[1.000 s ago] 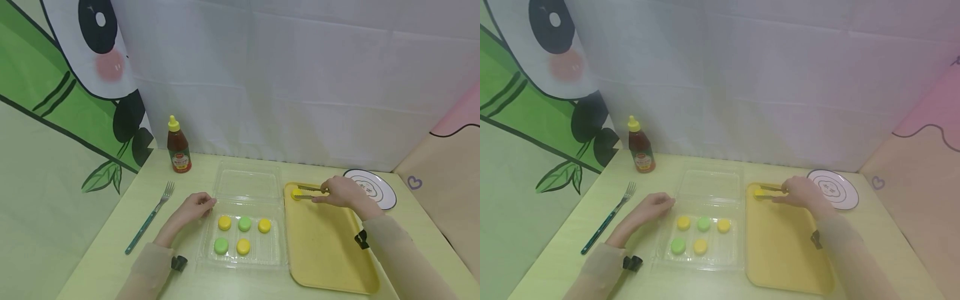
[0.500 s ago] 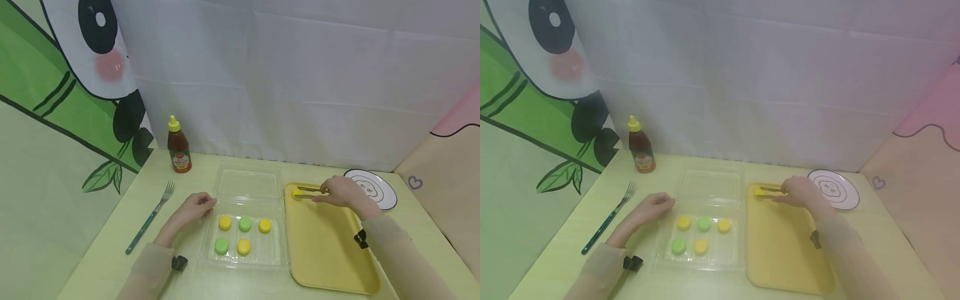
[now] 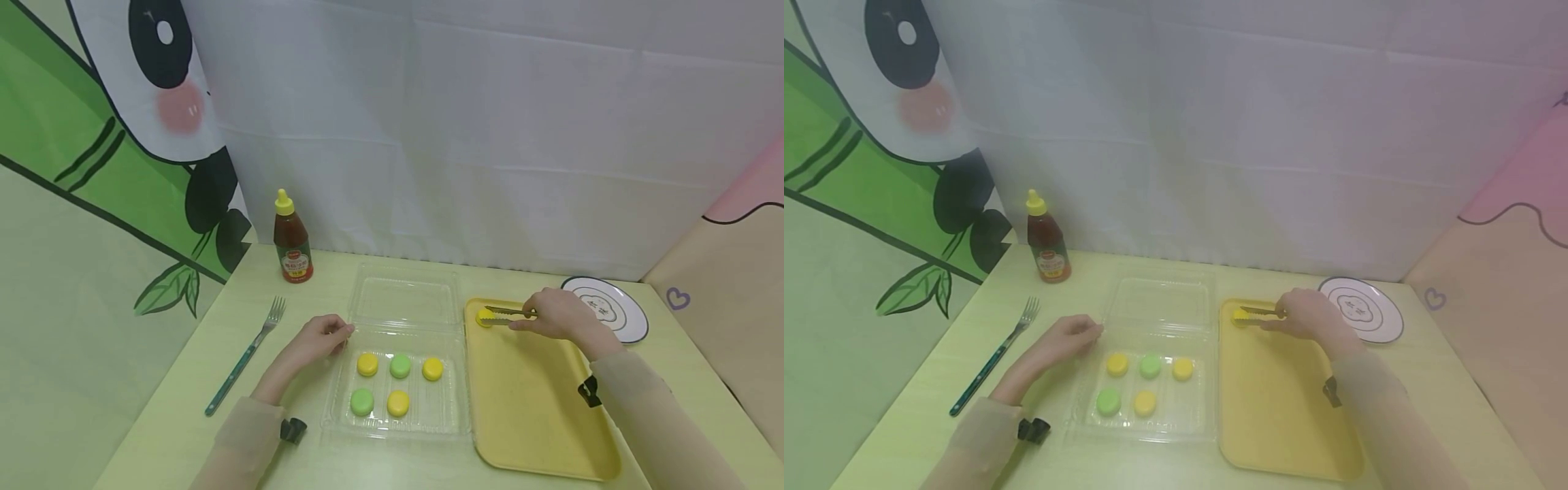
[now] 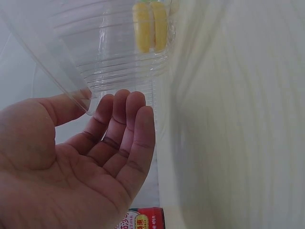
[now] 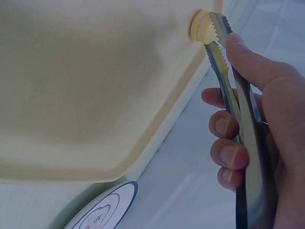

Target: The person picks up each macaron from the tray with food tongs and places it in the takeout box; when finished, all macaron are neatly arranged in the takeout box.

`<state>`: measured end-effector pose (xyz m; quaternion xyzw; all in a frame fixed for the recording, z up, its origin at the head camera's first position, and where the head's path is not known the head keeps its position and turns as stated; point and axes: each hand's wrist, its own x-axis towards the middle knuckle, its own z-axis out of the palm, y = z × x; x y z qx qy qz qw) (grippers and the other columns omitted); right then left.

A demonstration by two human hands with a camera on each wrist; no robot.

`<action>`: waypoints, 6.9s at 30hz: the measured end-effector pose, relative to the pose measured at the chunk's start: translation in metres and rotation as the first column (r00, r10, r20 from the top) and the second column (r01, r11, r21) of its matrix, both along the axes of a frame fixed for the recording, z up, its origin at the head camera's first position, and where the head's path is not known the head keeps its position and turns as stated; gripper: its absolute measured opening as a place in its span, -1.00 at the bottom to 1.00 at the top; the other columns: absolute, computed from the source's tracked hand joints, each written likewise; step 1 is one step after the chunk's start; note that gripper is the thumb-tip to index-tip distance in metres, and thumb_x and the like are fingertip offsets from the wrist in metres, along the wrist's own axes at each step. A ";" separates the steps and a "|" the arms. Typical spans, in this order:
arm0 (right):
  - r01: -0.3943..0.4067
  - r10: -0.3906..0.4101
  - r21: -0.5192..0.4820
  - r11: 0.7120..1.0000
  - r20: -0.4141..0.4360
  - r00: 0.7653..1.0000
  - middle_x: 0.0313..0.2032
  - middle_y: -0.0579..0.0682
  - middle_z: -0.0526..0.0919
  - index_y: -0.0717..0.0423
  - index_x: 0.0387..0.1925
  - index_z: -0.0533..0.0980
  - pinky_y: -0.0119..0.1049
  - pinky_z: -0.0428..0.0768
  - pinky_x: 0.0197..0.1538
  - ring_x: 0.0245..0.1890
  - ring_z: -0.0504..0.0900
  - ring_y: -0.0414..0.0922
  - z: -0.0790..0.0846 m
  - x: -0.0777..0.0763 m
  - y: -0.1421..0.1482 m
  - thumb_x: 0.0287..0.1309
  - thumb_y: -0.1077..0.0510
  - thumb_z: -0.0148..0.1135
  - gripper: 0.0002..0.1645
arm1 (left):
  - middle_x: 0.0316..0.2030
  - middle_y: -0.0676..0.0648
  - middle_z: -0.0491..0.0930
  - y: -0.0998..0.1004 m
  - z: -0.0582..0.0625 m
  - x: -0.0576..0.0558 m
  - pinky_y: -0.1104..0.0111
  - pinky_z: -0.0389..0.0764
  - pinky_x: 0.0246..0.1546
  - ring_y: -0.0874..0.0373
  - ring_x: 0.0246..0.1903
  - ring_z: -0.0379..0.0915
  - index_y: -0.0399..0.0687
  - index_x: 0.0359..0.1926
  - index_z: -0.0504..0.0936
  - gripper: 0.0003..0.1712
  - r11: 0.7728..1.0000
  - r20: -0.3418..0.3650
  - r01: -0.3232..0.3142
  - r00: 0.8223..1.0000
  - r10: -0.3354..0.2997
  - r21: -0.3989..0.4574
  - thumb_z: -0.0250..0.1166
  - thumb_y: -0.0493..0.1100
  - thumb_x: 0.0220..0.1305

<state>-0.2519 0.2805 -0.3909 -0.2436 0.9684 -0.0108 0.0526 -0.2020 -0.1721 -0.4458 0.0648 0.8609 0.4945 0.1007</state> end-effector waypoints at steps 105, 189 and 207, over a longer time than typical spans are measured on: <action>-0.267 0.247 -0.090 0.959 -0.185 0.951 -0.69 -0.35 0.34 -0.12 -0.62 0.54 -0.38 0.27 -0.58 -0.67 0.25 -0.38 0.049 0.054 -0.050 0.13 -0.26 0.38 -0.58 | -0.50 -0.07 0.49 0.002 0.004 0.003 0.29 0.40 -0.39 0.07 -0.46 0.39 -0.29 -0.27 0.57 -0.69 1.000 0.005 -0.002 1.000 0.002 -0.017 0.16 -0.09 0.49; -0.405 0.401 -0.028 0.914 -0.087 0.912 -0.73 -0.41 0.33 -0.15 -0.67 0.52 -0.39 0.29 -0.58 -0.71 0.19 -0.39 0.006 0.102 -0.086 0.06 -0.31 0.40 -0.55 | -0.49 -0.06 0.50 0.001 0.004 0.004 0.28 0.39 -0.38 0.09 -0.46 0.38 -0.26 -0.24 0.58 -0.68 1.000 0.009 -0.003 1.000 0.003 -0.024 0.15 -0.06 0.49; -0.393 0.392 0.012 0.919 -0.102 0.914 -0.75 -0.35 0.18 -0.16 -0.74 0.39 -0.40 0.22 -0.59 -0.70 0.09 -0.35 0.008 0.104 -0.091 -0.03 -0.35 0.44 -0.45 | -0.50 -0.04 0.50 0.001 0.003 0.003 0.29 0.39 -0.39 0.09 -0.46 0.38 -0.26 -0.25 0.58 -0.67 1.000 0.010 -0.009 1.000 0.009 -0.030 0.16 -0.04 0.49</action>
